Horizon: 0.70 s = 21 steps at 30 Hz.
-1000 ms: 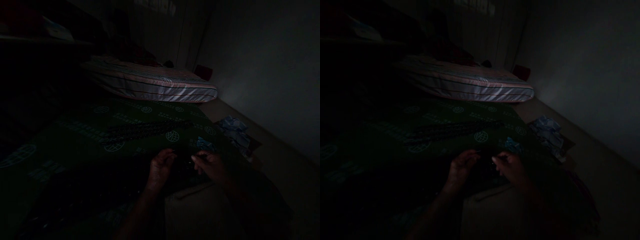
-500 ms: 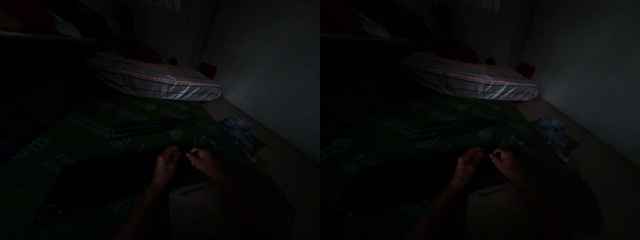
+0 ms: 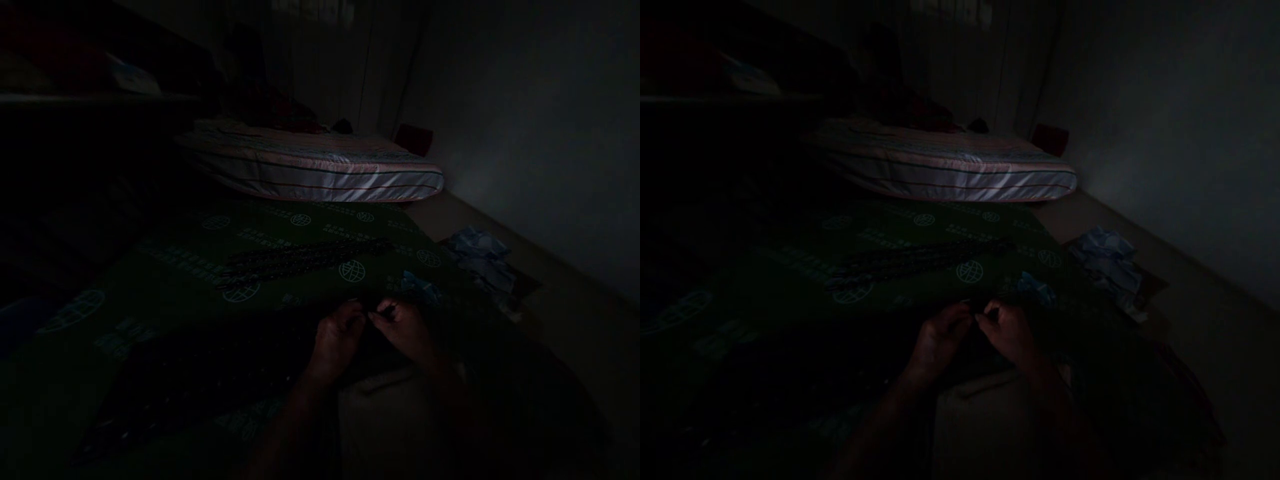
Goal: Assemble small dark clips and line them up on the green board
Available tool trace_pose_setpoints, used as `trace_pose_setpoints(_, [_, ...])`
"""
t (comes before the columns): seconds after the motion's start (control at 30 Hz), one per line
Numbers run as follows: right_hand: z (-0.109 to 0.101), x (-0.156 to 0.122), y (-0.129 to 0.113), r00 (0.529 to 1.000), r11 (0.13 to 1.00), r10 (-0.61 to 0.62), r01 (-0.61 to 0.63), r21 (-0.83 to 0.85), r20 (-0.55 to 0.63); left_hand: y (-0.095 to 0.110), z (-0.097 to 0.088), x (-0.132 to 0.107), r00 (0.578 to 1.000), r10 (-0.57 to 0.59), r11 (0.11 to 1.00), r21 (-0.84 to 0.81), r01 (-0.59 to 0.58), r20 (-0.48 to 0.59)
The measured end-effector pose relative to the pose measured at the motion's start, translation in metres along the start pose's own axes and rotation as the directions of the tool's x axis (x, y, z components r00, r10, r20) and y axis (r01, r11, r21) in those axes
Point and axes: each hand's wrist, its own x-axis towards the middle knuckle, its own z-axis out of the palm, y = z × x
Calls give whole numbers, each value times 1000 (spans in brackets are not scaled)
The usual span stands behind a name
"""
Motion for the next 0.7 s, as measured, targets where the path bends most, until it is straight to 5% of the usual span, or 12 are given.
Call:
trace_pose_setpoints(0.2, [12,1,6,992,991,-90,80,-107,-93,11,-5,1,984,60,960,259,-103,168])
trace_pose_setpoints(0.4, [12,0,6,989,994,-101,95,-57,-111,29,4,3,963,24,803,569,-178,267])
trace_pose_setpoints(0.7, [17,-1,11,978,997,-51,62,49,-202,27,17,16,965,-1,755,632,-172,264])
